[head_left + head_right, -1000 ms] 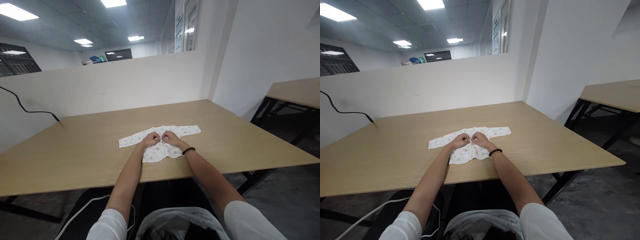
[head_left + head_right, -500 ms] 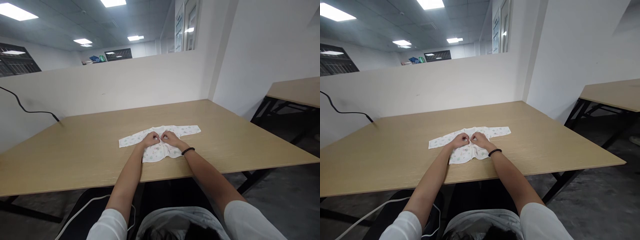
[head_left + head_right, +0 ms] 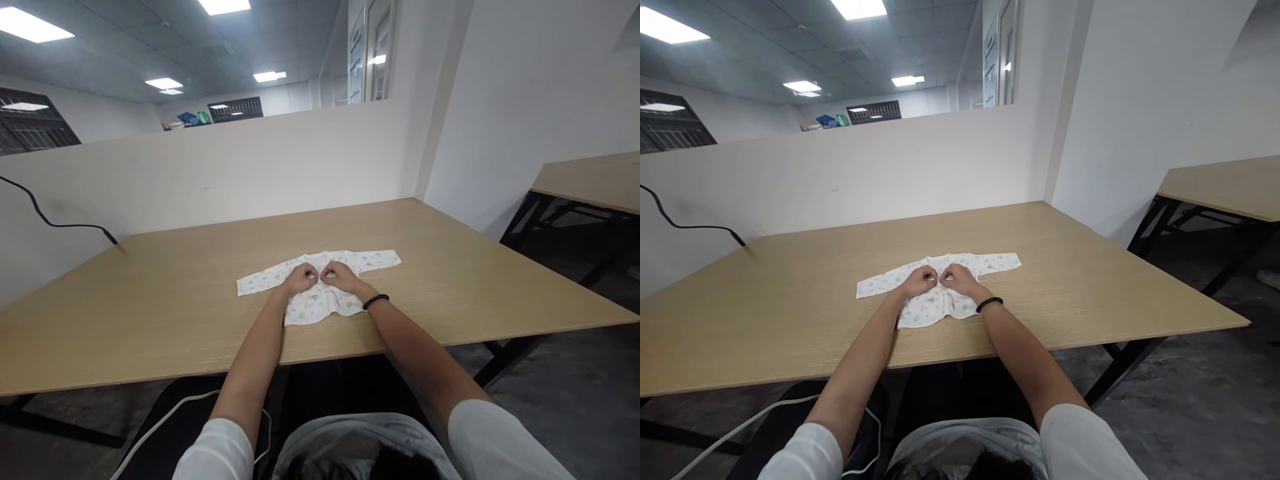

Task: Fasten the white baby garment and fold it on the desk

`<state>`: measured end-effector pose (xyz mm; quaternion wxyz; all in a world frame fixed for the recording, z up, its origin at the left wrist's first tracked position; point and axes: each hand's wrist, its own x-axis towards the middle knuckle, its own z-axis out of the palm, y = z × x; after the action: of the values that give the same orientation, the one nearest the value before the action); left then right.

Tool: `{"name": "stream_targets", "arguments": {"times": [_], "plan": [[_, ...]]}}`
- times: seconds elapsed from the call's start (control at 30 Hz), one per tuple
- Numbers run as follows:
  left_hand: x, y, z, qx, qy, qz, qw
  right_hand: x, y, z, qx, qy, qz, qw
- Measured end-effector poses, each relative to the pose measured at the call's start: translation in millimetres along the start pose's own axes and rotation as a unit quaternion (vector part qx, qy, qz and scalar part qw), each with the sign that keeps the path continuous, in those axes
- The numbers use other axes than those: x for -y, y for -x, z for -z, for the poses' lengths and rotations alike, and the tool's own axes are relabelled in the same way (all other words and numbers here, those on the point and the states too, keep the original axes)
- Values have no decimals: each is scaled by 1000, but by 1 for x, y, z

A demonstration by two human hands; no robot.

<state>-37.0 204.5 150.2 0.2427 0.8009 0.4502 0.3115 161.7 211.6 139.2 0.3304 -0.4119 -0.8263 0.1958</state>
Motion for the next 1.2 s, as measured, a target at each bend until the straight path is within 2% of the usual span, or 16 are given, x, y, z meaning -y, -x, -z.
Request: {"name": "stream_targets", "arguments": {"times": [0.2,0.47,0.77,0.97,1.07,1.13,1.2], "plan": [[-3,0,2,9,3,0,1000,0,0,0,9,-14,-1,1000],[-10,-1,4,29,-15,0,999,4,1,1,16,22,38,999],[-11,1,2,10,-23,14,1000,8,1,0,10,78,-62,995],[-11,2,3,-7,-17,23,1000,10,0,5,-10,48,-27,998],[-12,3,5,-3,-17,19,1000,17,1,11,-29,38,-40,998],[-13,4,6,13,2,8,1000,23,4,14,28,19,-61,998],[-15,5,9,44,29,-3,999,27,6,18,120,8,-78,990]]}}
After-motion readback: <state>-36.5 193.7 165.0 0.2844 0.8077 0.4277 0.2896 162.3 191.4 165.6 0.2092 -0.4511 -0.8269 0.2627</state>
